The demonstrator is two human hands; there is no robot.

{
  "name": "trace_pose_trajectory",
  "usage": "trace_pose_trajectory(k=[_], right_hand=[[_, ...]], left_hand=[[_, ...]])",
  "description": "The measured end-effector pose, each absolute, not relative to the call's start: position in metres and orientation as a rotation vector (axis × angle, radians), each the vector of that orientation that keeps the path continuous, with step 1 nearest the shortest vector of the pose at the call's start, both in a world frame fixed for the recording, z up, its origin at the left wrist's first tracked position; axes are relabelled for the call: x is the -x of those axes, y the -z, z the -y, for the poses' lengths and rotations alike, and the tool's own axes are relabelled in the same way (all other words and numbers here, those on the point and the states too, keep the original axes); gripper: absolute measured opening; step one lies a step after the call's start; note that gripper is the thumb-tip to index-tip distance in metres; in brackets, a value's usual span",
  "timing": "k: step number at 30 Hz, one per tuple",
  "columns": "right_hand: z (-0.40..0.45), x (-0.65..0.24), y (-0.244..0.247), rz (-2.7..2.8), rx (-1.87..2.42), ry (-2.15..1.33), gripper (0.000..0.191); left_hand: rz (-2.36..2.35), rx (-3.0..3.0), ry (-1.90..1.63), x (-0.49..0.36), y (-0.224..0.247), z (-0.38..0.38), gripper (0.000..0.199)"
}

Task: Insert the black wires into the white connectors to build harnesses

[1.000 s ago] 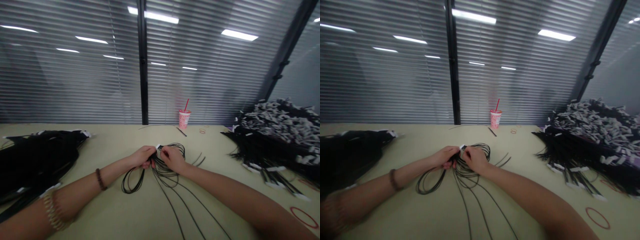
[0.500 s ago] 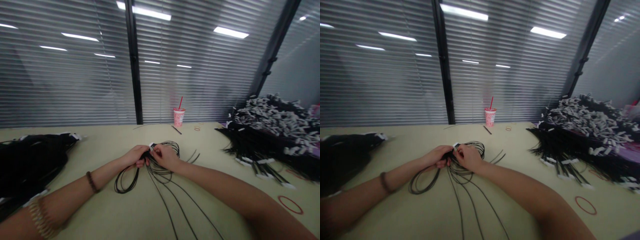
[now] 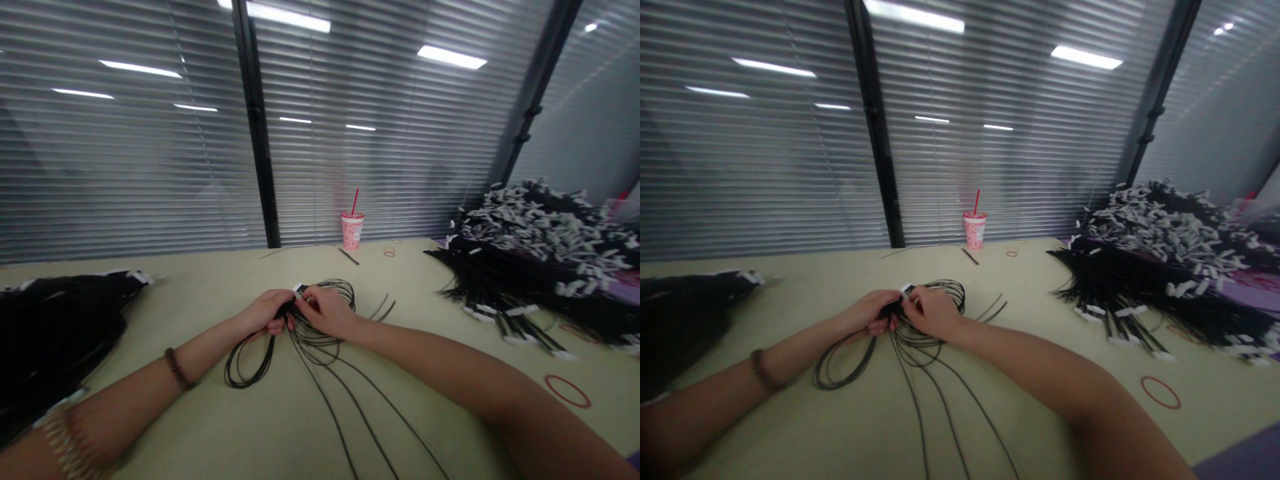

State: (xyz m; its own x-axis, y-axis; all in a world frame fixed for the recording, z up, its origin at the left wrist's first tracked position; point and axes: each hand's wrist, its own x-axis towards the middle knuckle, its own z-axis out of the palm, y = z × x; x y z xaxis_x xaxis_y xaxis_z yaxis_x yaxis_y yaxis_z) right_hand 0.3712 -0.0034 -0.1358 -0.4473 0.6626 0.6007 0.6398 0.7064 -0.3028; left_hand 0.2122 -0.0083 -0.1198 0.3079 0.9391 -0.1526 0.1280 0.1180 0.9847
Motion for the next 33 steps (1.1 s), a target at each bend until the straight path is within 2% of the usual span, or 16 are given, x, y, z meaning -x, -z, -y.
trace_pose_trajectory(k=[33], right_hand=[[0.0019,-0.3704,0.138,2.237,1.013,-0.095,0.022]], left_hand=[[-1.099,-1.308,-0.803,-0.2133,0.1169,0.0104,0.028]])
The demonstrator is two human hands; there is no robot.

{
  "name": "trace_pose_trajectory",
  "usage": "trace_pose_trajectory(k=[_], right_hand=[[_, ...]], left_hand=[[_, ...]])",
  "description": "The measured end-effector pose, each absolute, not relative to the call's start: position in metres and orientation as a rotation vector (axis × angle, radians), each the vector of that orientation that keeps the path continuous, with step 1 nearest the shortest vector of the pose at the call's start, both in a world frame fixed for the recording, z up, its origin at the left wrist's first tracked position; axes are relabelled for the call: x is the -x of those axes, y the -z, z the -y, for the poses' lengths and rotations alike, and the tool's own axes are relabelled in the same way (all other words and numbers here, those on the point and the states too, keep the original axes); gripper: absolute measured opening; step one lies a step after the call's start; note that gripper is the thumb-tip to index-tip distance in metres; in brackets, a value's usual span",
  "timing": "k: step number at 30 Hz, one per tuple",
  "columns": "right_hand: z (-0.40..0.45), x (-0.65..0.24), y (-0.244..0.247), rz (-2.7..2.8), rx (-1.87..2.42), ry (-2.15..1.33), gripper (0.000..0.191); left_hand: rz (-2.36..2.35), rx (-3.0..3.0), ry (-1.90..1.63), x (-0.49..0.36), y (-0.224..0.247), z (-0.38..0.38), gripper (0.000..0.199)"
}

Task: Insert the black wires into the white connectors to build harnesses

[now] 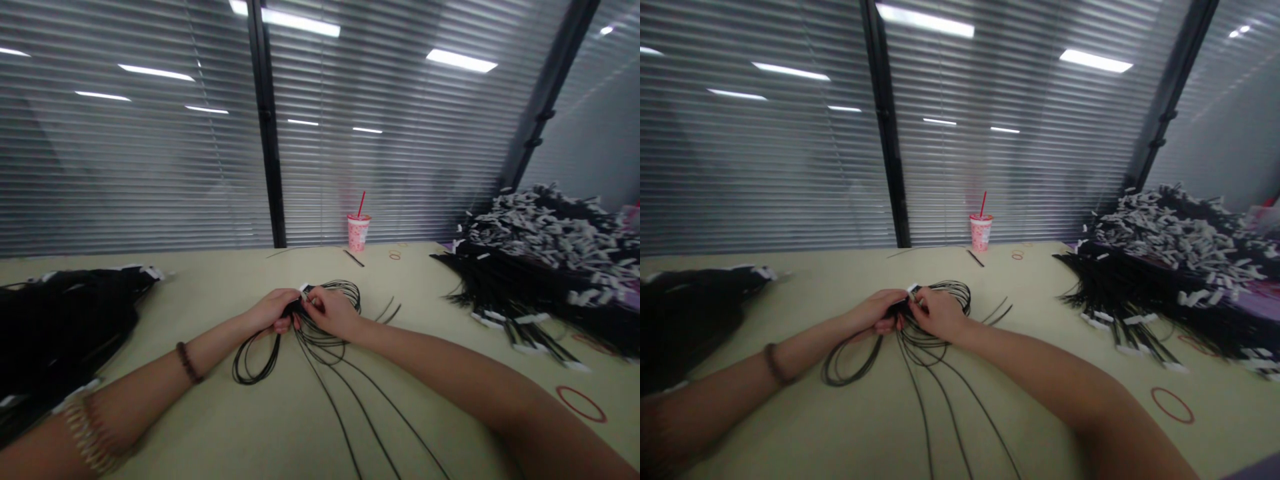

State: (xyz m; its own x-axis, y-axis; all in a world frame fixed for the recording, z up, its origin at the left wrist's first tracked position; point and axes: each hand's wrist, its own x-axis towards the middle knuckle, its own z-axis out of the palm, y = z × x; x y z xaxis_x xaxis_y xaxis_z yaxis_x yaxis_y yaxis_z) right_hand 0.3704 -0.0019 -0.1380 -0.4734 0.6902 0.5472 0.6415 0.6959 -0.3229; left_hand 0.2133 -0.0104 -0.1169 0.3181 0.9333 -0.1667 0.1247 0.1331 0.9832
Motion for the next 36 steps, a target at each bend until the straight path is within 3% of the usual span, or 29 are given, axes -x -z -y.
trace_pose_trajectory(k=[9,13,17,20,25,36], right_hand=[[-0.006,-0.38,0.131,2.199,1.035,0.122,0.026],[-0.012,-0.392,0.125,2.265,1.065,0.339,0.018],[-0.02,-0.401,0.122,2.249,1.077,0.491,0.035],[-0.032,-0.41,0.122,2.2,1.162,0.472,0.047],[-0.054,-0.426,0.129,2.163,1.486,0.244,0.029],[-0.056,-0.425,0.135,2.198,1.566,0.168,0.039]], left_hand=[[-1.069,-1.325,-0.787,-0.212,0.117,0.009,0.026],[-1.06,-1.299,-0.768,-0.21,0.117,0.007,0.027],[-1.056,-1.304,-0.749,-0.209,0.117,0.007,0.028],[-1.047,-1.315,-0.735,-0.208,0.118,0.006,0.028],[-1.004,-1.33,-0.722,-0.208,0.119,0.005,0.028],[-0.889,-1.046,-0.917,-0.202,0.125,-0.007,0.016]])
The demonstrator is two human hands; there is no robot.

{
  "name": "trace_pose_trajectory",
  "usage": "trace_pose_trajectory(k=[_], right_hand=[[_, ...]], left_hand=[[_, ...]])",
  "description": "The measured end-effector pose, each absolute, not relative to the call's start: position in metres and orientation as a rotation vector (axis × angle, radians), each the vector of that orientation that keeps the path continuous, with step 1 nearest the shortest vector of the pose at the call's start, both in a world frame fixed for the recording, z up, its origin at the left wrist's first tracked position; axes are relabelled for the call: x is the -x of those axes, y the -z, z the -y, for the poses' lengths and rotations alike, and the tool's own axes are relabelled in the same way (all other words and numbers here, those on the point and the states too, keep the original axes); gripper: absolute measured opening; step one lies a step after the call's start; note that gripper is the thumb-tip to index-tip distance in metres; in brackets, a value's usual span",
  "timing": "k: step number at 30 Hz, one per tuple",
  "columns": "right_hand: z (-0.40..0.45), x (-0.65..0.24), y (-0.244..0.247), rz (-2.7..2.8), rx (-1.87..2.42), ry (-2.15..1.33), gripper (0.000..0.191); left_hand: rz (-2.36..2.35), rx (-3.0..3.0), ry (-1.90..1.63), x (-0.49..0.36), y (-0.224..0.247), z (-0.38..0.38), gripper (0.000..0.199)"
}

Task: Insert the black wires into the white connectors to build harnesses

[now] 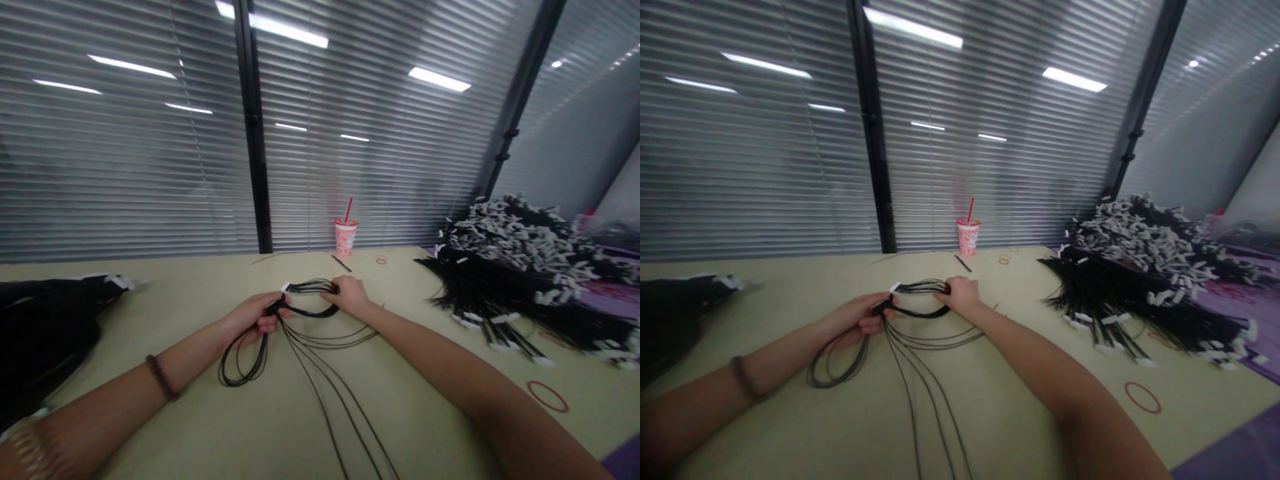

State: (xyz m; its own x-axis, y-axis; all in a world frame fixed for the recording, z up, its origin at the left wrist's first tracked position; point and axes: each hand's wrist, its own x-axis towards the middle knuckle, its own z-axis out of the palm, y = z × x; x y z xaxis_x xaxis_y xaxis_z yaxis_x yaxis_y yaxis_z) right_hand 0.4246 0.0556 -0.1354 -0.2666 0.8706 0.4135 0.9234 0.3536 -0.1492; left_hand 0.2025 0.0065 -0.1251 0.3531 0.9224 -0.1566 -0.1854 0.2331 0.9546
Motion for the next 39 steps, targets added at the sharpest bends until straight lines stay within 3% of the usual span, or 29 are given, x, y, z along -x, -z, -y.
trace_pose_trajectory(k=[7,12,16,20,31,39], right_hand=[[-0.053,-0.422,0.139,2.195,1.526,0.152,0.036],[-0.043,-0.416,0.127,1.995,1.125,0.141,0.041],[-0.016,-0.393,0.116,2.02,0.814,0.072,0.016],[0.015,-0.371,0.123,2.24,0.695,-0.035,0.022],[0.01,-0.371,0.138,2.192,0.845,-0.151,0.021],[0.011,-0.368,0.139,2.264,0.802,-0.122,0.021]], left_hand=[[-0.842,-0.925,-0.941,-0.201,0.123,-0.008,0.017],[-0.812,-0.902,-0.96,-0.199,0.128,-0.011,0.019],[-0.769,-0.902,-0.985,-0.198,0.131,-0.012,0.019],[-0.722,-0.871,-0.996,-0.199,0.132,-0.01,0.019],[-0.654,-0.886,-0.953,-0.197,0.133,-0.012,0.026],[-0.621,-0.989,-0.95,-0.198,0.131,-0.006,0.018]])
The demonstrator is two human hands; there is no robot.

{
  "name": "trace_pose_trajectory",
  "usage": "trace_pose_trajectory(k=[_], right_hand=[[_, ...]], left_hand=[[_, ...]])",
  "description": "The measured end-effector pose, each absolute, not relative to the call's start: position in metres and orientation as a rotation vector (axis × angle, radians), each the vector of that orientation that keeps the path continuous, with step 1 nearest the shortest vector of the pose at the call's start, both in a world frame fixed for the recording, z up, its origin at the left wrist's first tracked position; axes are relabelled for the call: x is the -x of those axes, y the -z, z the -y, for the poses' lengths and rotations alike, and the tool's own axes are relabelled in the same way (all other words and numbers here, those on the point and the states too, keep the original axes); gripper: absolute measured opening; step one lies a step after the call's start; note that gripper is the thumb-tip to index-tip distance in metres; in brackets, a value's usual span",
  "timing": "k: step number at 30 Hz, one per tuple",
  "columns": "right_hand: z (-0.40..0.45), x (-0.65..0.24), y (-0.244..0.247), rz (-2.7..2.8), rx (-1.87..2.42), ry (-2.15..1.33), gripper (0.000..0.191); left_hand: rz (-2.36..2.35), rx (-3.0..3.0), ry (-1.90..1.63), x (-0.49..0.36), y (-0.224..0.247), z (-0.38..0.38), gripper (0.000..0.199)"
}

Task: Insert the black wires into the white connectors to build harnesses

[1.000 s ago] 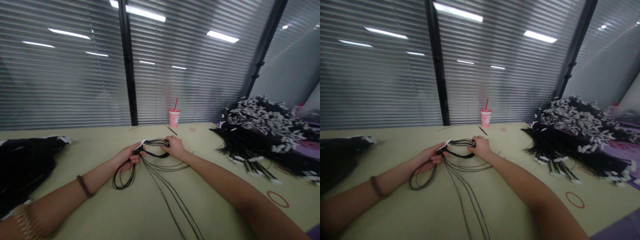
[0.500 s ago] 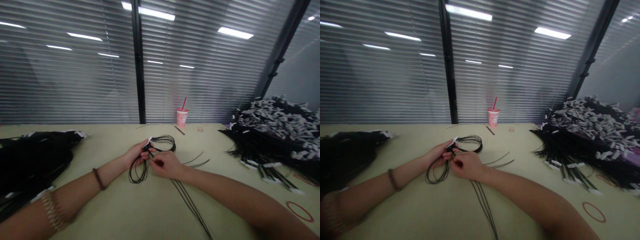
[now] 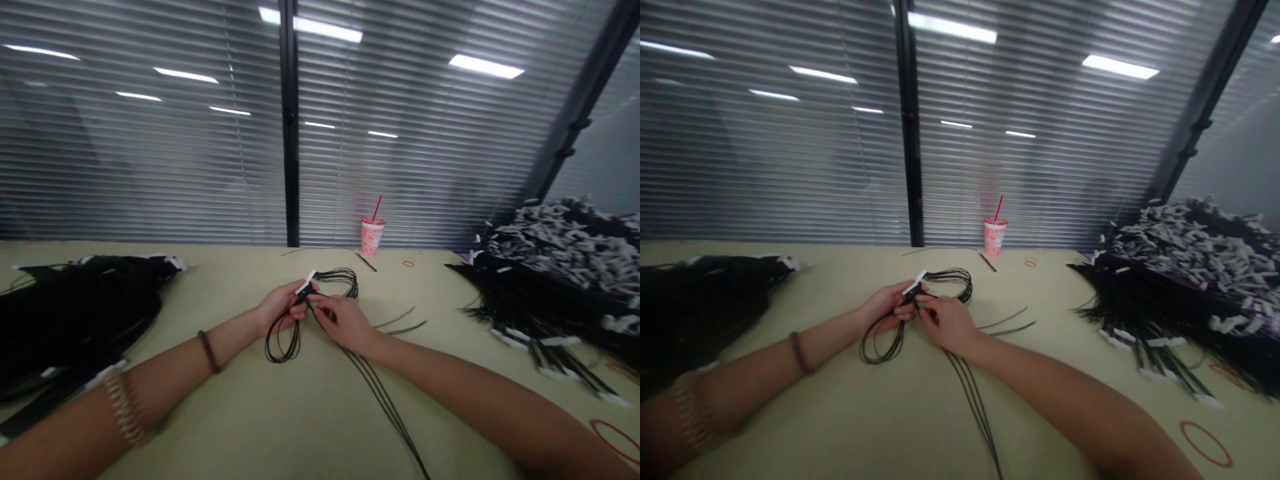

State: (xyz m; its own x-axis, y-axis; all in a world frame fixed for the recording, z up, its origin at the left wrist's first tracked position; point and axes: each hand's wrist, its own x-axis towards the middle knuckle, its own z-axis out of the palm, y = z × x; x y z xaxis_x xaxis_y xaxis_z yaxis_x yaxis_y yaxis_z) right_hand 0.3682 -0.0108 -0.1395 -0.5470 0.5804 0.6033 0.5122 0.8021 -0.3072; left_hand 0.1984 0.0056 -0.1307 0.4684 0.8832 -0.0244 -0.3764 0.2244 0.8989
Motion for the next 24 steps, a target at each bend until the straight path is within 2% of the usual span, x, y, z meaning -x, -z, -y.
trace_pose_trajectory(k=[8,24], right_hand=[[0.013,-0.37,0.136,2.311,0.861,-0.121,0.027],[0.014,-0.368,0.137,2.307,0.95,-0.025,0.023]], left_hand=[[-0.671,-1.082,-0.941,-0.202,0.126,0.002,0.022],[-0.86,-1.465,-0.872,-0.211,0.13,0.009,0.034]])
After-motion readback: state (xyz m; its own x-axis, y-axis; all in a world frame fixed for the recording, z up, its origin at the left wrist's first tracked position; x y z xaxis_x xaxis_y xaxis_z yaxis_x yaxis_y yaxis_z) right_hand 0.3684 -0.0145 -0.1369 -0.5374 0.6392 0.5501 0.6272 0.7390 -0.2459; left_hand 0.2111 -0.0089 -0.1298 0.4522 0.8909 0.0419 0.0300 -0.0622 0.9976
